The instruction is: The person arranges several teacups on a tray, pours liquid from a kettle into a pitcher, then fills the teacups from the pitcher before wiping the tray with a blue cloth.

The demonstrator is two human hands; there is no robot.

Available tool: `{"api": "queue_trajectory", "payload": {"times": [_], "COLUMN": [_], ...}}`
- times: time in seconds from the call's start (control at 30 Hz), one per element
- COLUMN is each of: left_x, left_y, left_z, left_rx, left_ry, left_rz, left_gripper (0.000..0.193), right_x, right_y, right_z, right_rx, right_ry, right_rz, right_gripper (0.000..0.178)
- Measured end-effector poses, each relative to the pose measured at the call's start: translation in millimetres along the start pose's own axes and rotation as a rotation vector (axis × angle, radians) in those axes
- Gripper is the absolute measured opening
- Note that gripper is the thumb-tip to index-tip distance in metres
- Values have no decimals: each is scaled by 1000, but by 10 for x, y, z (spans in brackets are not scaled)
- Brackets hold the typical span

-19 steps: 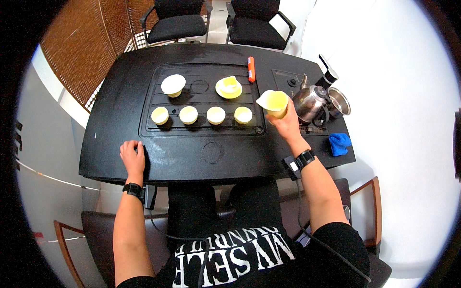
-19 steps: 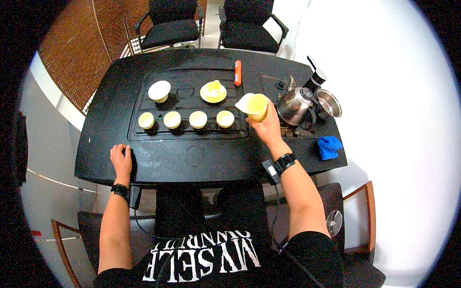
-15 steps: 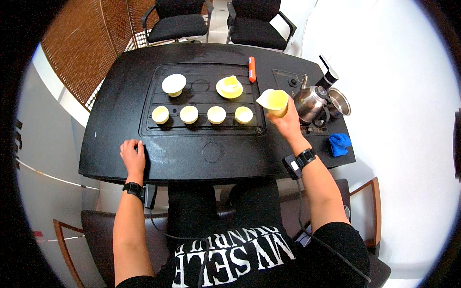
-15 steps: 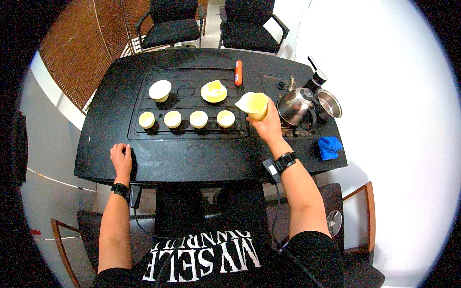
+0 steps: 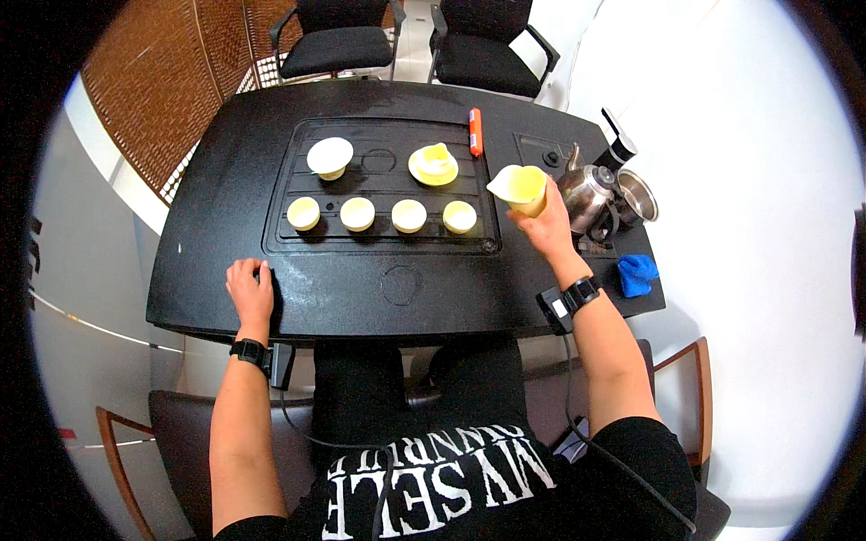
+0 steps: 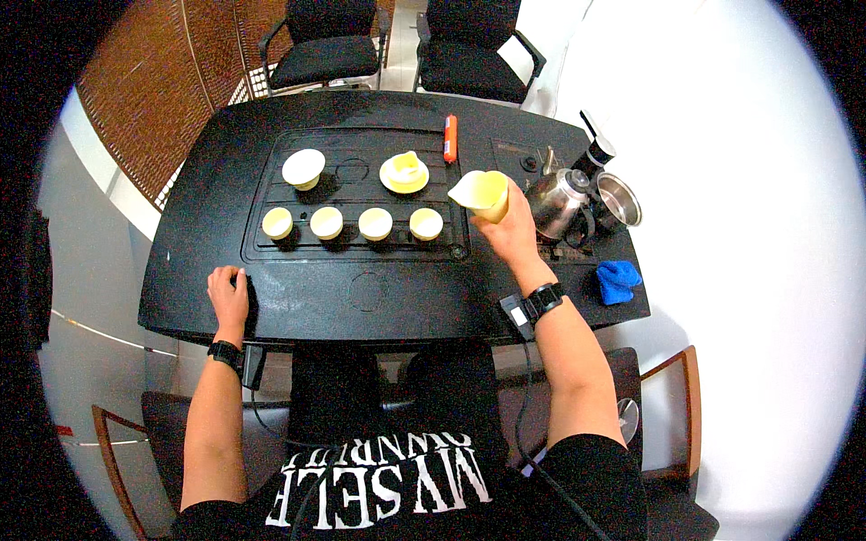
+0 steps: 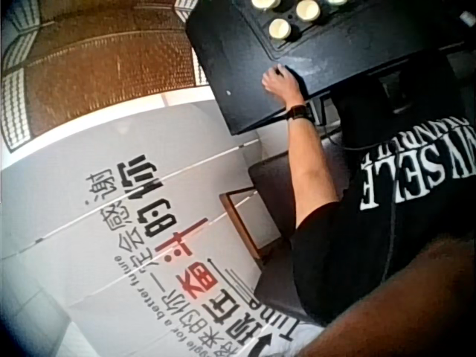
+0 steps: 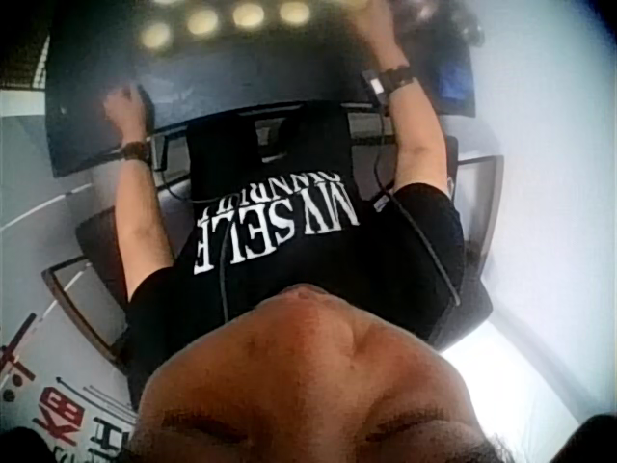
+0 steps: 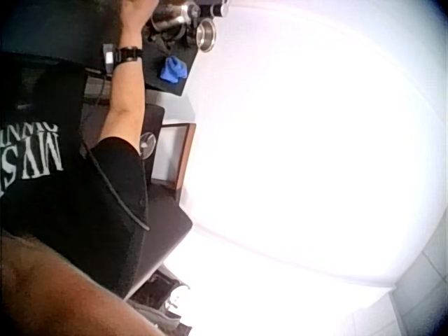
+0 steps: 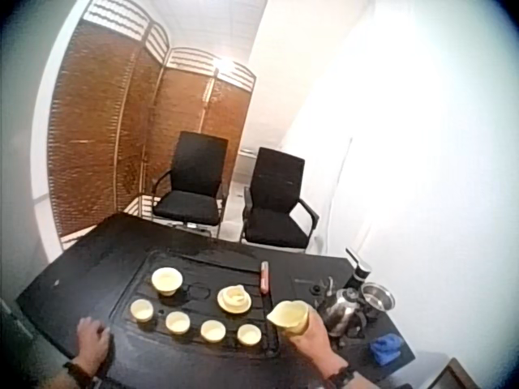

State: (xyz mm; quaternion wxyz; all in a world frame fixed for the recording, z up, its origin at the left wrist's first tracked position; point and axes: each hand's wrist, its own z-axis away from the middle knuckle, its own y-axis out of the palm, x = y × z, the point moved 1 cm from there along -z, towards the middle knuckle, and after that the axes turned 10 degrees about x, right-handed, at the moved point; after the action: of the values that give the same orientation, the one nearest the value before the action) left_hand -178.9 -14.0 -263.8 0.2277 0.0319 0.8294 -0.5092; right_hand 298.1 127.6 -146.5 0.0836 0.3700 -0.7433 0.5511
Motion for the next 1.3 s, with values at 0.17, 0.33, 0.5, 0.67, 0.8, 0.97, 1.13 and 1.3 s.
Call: {"api": "queue_trajectory", "payload": {"times": [0.17,0.33,0.5,0.67,0.8,0.97,1.13,1.3], "left_x": [8,3,-7,-32,-27,2,-5,2], "left_y": [5,4,-11,-18,-19,0,6,3], "left_z": [1,-7,-1,2,2,2,0,2], "left_rx": [-3,12,8,11,5,-19,-31,-6], "left_ry": [-2,-9,-15,-15,-7,8,13,-12], "left_rz": [4,10,15,17,20,13,1,2], "left_gripper": [14,14,14,14,14,13,13,14], "right_x": [-9,1,42,21,32,96,99,118], "right_y": [-6,-27,-48,-79,-101,-167,-191,-218], "right_z": [-20,-32,-35,-43,-53,-69,-65,-67], "right_rx": [21,22,36,3,18,24,4,14], "right_ry": [7,-21,-21,-60,-10,-19,-29,-36], "right_rz": [23,37,41,59,62,88,100,95], "right_gripper": [76,77,77,72,72,76,76,77]}}
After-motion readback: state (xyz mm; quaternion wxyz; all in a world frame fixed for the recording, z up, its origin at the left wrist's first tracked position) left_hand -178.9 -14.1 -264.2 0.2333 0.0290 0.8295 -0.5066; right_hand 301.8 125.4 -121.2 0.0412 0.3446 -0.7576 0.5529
